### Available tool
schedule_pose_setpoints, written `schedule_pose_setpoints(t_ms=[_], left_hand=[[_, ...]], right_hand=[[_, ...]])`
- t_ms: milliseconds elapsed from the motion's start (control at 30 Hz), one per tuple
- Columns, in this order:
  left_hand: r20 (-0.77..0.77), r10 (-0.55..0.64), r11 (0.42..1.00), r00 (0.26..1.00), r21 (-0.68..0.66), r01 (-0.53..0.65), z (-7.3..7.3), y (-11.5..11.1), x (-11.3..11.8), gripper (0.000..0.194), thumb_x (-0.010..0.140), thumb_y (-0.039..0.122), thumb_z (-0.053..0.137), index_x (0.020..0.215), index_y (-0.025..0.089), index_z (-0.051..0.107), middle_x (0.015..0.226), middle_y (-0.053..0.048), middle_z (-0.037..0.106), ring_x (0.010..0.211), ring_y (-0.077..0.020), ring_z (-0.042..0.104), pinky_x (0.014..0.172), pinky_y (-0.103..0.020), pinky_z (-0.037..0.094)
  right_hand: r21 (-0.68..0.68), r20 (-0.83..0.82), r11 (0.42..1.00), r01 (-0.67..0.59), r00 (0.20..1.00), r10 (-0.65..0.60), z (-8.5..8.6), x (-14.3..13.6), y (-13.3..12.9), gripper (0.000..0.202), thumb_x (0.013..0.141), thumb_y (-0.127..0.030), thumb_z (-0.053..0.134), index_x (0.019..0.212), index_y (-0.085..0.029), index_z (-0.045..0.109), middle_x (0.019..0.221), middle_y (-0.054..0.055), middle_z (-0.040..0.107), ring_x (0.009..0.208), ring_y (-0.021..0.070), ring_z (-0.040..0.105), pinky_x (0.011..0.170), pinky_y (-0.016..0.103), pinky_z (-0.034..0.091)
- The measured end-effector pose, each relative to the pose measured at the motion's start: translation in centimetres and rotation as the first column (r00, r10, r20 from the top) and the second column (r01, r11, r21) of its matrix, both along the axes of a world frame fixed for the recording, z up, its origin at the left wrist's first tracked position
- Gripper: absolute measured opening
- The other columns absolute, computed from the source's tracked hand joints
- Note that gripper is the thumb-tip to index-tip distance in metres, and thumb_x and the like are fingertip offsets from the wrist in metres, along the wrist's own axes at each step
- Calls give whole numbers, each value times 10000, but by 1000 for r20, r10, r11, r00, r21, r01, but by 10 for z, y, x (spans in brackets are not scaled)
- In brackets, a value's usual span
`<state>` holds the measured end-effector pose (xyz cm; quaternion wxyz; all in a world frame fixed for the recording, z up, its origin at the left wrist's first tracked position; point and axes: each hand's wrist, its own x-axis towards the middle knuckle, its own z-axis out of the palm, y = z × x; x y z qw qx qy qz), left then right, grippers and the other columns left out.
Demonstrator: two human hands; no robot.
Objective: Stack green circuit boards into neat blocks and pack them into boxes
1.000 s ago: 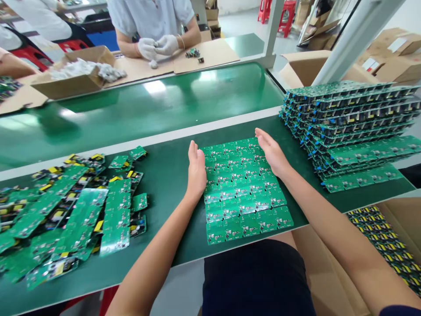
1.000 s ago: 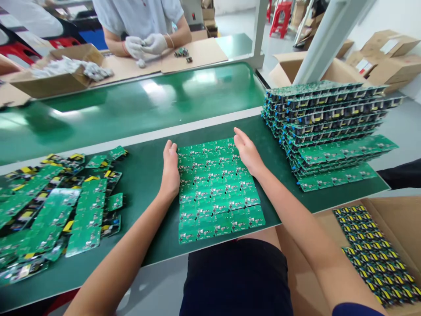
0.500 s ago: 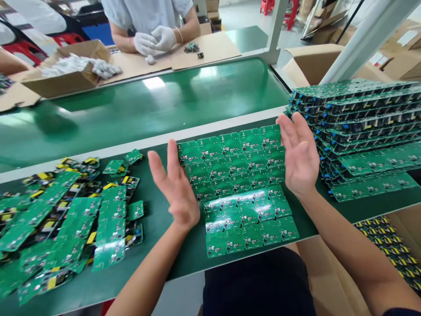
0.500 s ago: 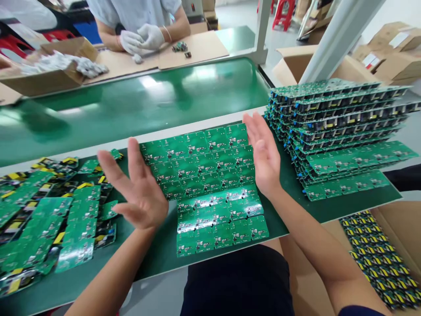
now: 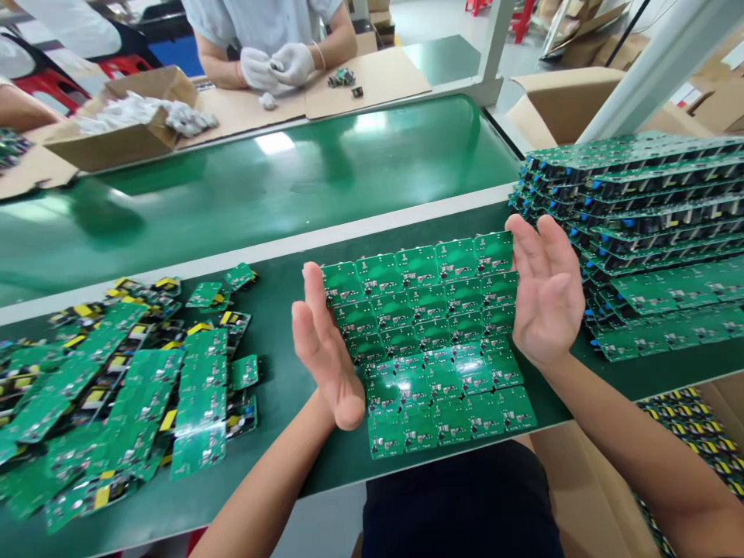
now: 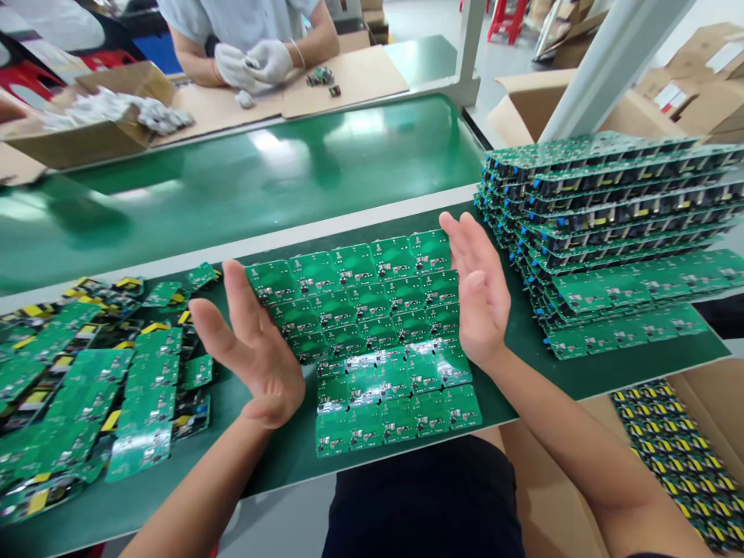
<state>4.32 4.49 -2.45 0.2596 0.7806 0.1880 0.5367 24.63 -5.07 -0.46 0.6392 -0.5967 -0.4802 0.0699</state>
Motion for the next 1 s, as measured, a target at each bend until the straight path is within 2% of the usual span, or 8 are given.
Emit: schedule_pose_setpoints(t_ms=[133, 333, 467, 567, 667, 767, 900, 1000], left_hand=[[52, -52, 999, 997, 6, 52, -3, 1, -1, 760, 802, 778, 249, 1489, 505, 70, 1614, 192, 171, 1516, -251, -10, 1265, -545, 26], [-45, 20, 1000, 999, -22, -21, -5, -1, -3, 715, 837, 752, 239, 1474, 527, 6, 1624, 203, 109, 1517, -262, 4, 1254, -552, 12], [-101, 107, 994, 989, -3, -108, -7, -1, -3, 727, 821, 775, 168, 1466, 521, -50, 1629, 188, 101, 1516, -261, 57, 1255, -554, 103], [-151, 225, 974, 962, 28, -224, -10, -1, -3, 759, 797, 792, 89, 1463, 483, -108, 1638, 156, 94, 1511, -269, 112, 1234, -570, 202], [-154, 279, 960, 948, 29, -278, -12, -2, -2, 774, 791, 799, 64, 1461, 462, -128, 1640, 135, 108, 1507, -276, 149, 1211, -575, 249], [-94, 221, 975, 971, -10, -223, -12, -3, -1, 742, 818, 782, 122, 1459, 479, -97, 1632, 153, 127, 1511, -270, 134, 1224, -566, 201], [-12, 139, 990, 990, -31, -140, -10, -3, 1, 727, 834, 737, 196, 1471, 476, -40, 1625, 162, 142, 1518, -257, 101, 1253, -534, 150], [-8, 134, 990, 991, -41, -134, -9, -2, 2, 710, 840, 736, 188, 1469, 490, -29, 1619, 167, 153, 1519, -244, 102, 1258, -524, 143]], right_hand=[[-3, -33, 1000, 1, 999, -1, 0, -1, 0, 526, 950, -638, 269, 1436, -468, 378, 1486, -108, 461, 1452, 231, 313, 1223, 464, 288], [-95, -34, 994, 52, 998, -55, -1, 0, -2, 650, 908, -726, 237, 1481, -435, 335, 1527, -90, 403, 1469, 254, 266, 1205, 492, 322], [-135, -3, 988, 78, 997, -79, -1, 0, -2, 688, 900, -743, 195, 1492, -417, 324, 1533, -86, 394, 1472, 250, 255, 1187, 476, 359], [-87, -5, 994, 69, 998, -69, -1, -1, -2, 627, 923, -695, 209, 1471, -427, 352, 1511, -81, 430, 1458, 250, 298, 1190, 482, 353], [-36, 5, 997, 66, 998, -66, 1, -2, -1, 576, 946, -626, 217, 1452, -403, 377, 1463, -49, 495, 1422, 252, 373, 1194, 496, 341], [-17, 20, 997, 72, 997, -72, 2, -2, 0, 546, 959, -578, 207, 1429, -378, 401, 1427, -22, 530, 1399, 243, 411, 1191, 489, 346], [82, -22, 997, -12, 1000, 14, 2, -2, 0, 422, 987, -463, 252, 1347, -401, 464, 1420, -56, 535, 1384, 211, 433, 1200, 463, 338], [69, -38, 998, -12, 999, 15, 2, -2, 0, 434, 984, -497, 256, 1352, -398, 462, 1418, -43, 535, 1392, 222, 422, 1208, 460, 321]])
